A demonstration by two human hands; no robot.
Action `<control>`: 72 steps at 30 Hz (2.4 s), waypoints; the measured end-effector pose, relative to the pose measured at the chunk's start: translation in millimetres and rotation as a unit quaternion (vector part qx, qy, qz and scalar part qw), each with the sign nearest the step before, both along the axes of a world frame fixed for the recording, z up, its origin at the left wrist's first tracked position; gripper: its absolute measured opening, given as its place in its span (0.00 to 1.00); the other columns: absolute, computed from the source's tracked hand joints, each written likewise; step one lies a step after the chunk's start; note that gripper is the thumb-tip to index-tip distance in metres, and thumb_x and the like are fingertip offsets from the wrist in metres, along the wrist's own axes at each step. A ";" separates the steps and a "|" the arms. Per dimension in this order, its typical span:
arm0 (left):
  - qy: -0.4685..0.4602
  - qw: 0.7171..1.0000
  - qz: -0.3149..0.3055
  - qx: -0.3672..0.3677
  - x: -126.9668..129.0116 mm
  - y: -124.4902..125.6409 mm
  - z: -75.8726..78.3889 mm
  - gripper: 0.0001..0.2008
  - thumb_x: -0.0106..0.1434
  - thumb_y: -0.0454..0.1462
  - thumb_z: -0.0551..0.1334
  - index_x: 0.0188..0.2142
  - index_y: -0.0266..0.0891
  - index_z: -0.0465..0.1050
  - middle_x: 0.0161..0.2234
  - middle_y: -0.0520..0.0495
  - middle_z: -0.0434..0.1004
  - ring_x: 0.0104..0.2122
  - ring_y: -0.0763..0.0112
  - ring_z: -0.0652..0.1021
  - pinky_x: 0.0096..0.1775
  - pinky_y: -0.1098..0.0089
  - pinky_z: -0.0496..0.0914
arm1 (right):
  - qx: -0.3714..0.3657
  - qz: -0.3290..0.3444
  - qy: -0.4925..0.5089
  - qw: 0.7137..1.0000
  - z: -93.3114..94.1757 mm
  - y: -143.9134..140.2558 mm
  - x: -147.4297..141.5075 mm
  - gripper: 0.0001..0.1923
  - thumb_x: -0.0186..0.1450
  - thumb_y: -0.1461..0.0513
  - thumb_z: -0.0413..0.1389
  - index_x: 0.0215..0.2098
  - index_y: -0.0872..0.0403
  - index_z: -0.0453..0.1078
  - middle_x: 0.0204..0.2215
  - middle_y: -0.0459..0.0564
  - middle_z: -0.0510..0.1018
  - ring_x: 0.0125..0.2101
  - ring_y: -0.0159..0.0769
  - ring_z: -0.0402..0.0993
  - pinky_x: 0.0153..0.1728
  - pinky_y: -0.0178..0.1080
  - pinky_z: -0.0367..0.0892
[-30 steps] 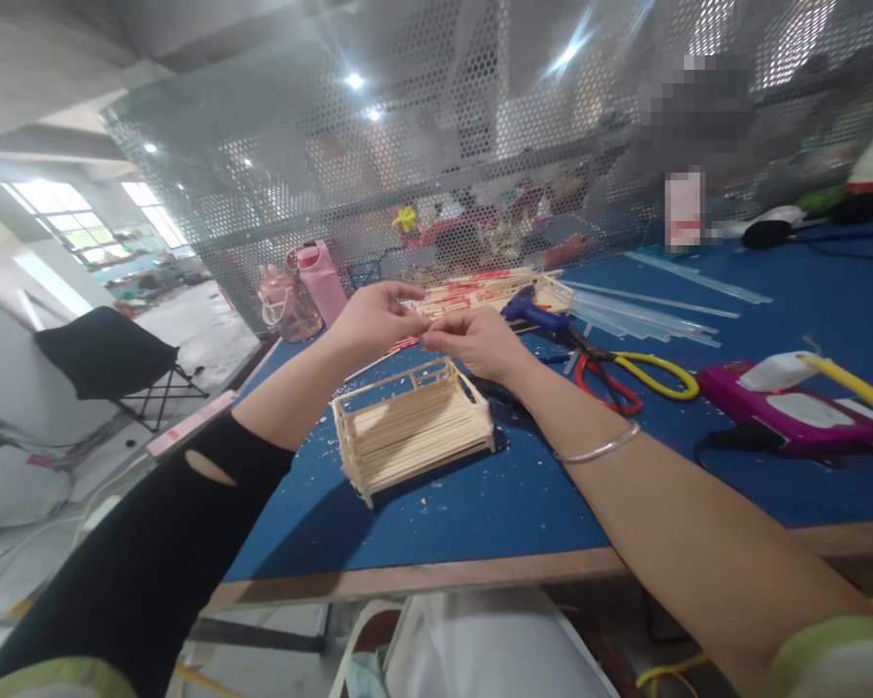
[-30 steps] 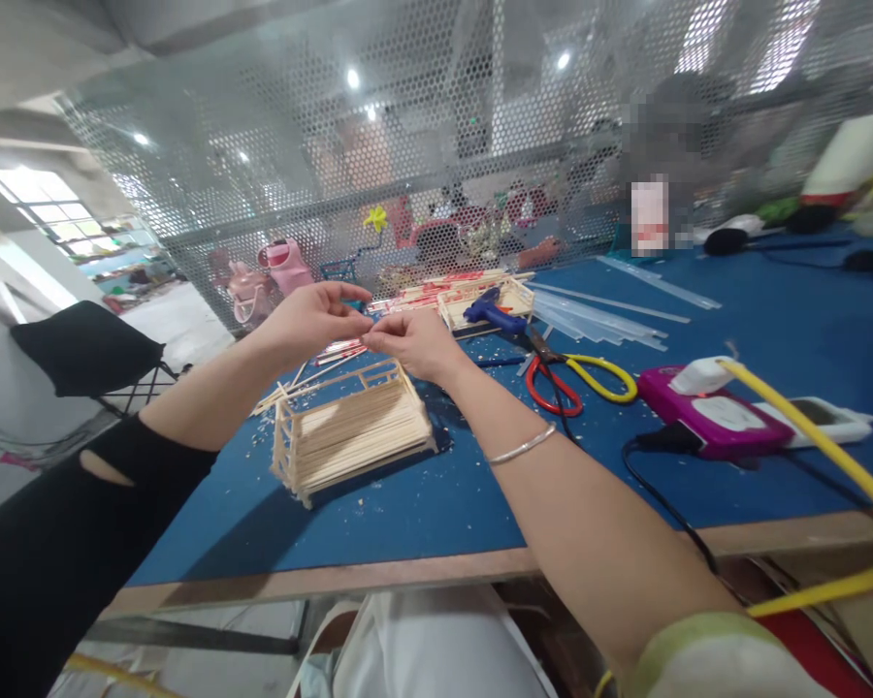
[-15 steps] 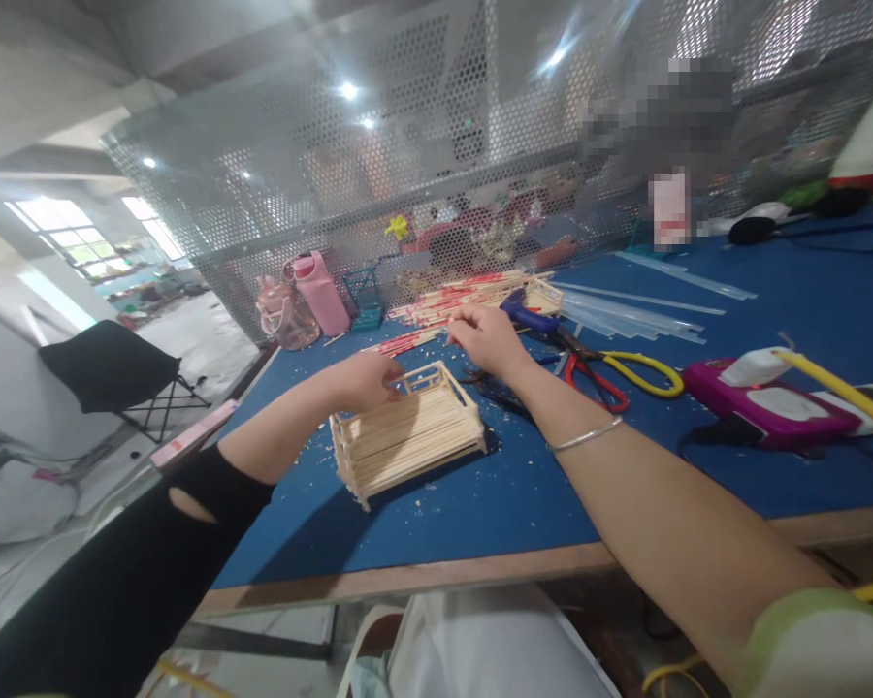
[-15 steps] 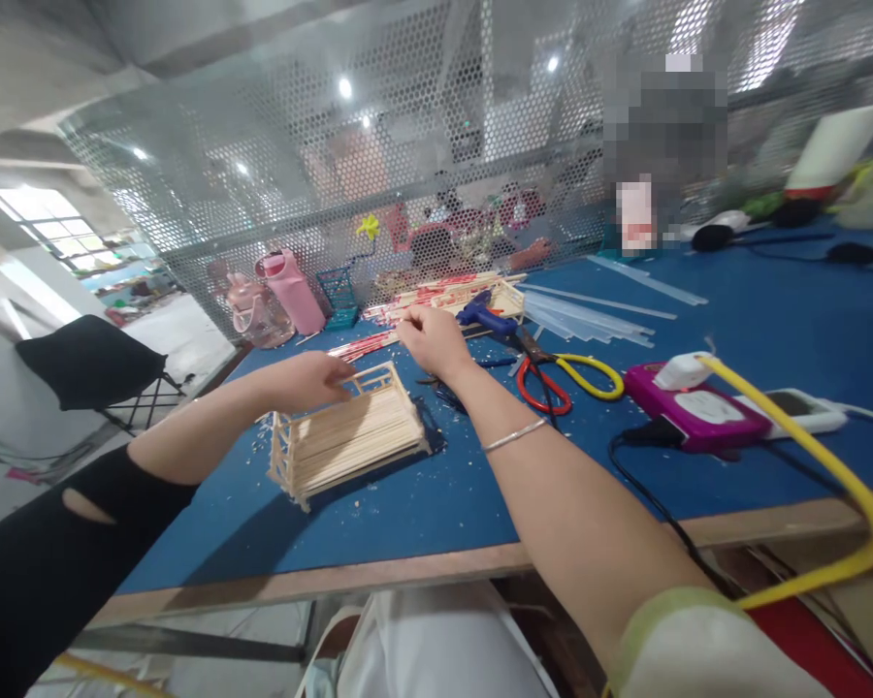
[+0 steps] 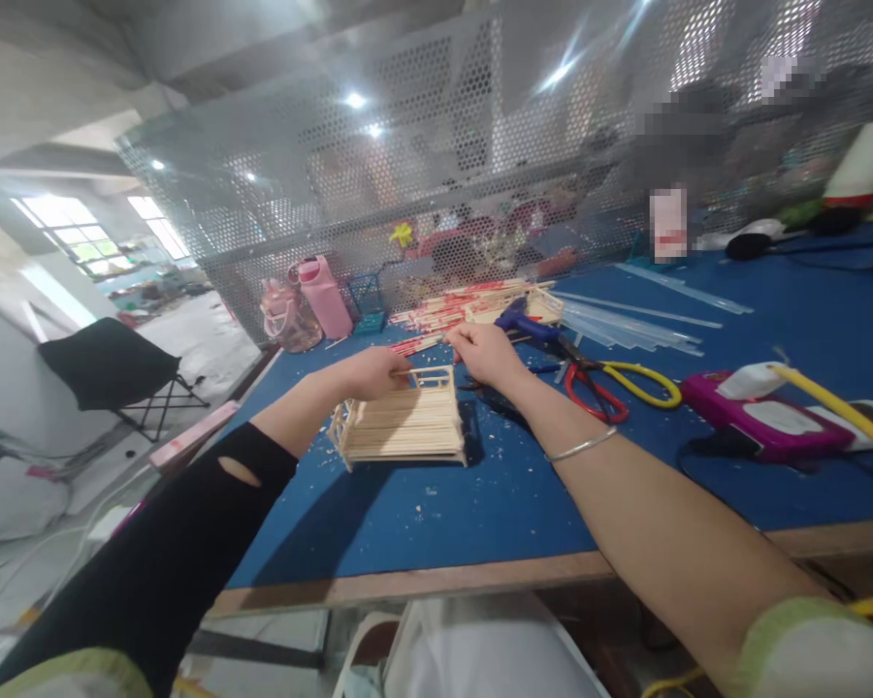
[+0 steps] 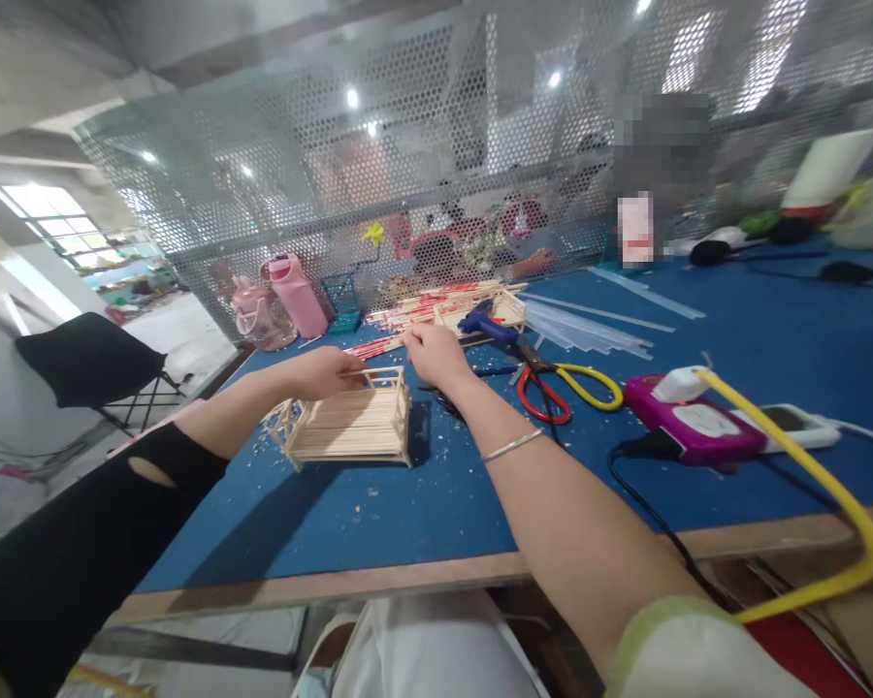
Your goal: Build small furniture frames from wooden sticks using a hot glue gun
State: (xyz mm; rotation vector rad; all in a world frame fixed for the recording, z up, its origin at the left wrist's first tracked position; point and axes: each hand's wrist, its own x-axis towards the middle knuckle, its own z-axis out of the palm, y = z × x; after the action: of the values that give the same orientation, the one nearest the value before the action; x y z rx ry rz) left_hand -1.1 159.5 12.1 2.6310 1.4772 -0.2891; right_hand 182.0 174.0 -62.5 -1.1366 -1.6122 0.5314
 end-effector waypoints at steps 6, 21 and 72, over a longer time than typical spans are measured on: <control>-0.291 0.930 0.073 0.211 2.5 -38.7 -3.7 0.16 0.57 0.37 0.58 0.45 0.38 0.72 0.45 0.43 0.77 0.46 0.64 0.75 0.50 0.65 0.66 | -0.051 0.037 0.063 0.996 -5.4 5.4 -2.4 0.08 0.62 0.66 0.46 0.25 0.51 0.58 0.17 0.41 0.71 0.20 0.30 0.68 0.27 0.33 0.63; -0.096 0.949 0.210 0.216 33.1 -63.5 -54.2 0.16 0.61 0.38 0.53 0.41 0.27 0.72 0.41 0.29 0.76 0.46 0.50 0.74 0.48 0.59 0.66 | -0.071 0.131 0.094 0.984 8.5 -6.7 5.7 0.04 0.55 0.65 0.55 0.28 0.52 0.63 0.20 0.43 0.76 0.24 0.31 0.73 0.33 0.36 0.67; -0.531 0.784 0.298 0.116 -15.4 -189.0 -101.6 0.20 0.62 0.45 0.53 0.49 0.34 0.60 0.32 0.44 0.74 0.30 0.67 0.76 0.27 0.69 0.70 | -0.228 0.081 -0.039 0.969 35.7 -107.8 27.8 0.09 0.50 0.57 0.63 0.22 0.52 0.68 0.20 0.46 0.74 0.21 0.31 0.70 0.18 0.32 0.64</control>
State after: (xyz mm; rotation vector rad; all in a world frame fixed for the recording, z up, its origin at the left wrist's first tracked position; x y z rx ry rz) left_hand -16.5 -29.5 -89.4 1.6274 1.7114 1.2625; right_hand 209.8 66.2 -26.7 -1.3793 -1.7088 1.0140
